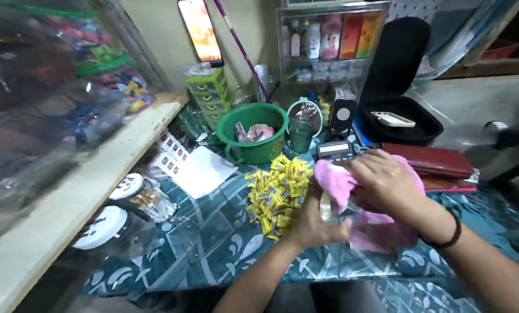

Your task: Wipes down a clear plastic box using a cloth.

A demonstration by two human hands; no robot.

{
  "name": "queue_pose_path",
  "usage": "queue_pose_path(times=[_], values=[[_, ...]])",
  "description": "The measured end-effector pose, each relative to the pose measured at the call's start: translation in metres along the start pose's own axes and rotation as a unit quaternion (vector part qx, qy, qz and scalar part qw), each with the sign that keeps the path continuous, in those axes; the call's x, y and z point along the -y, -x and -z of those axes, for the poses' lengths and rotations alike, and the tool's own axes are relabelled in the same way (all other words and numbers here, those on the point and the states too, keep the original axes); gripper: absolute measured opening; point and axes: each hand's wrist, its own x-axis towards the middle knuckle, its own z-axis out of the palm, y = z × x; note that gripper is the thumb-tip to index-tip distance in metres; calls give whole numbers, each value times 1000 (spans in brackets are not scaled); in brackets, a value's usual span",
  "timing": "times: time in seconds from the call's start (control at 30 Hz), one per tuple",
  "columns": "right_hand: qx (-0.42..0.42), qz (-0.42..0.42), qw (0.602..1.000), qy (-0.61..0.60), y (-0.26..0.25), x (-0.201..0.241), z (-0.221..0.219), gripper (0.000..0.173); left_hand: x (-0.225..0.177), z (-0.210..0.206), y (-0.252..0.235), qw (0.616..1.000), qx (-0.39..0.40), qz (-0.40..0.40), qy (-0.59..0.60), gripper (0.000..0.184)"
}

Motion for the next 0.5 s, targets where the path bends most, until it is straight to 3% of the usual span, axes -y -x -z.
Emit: queue_pose_path(times=[0.13, 0.23, 0.33, 0.37, 0.43, 0.5], values=[[49, -17, 999, -8, 12, -13, 23, 19, 3, 0, -1, 1000, 6, -15, -20, 93], [71, -43, 986, -148, 24, -28, 46, 31, 1, 1, -2, 998, 35, -29, -32, 93], [26, -184, 900, -395, 31, -34, 75, 33, 0, 4, -7, 995, 86, -49, -24, 92], [-8, -233, 882, -409, 29, -32, 81, 36, 1, 4, -9, 994, 99, -50, -21, 90], [-40, -324, 900, -291, 16, -20, 85, 34, 4, 4, -10, 992, 115, -53, -18, 89], [43, -286, 929, -229, 0, -10, 77, 39, 4, 8, -8, 990, 138, -40, -9, 98]])
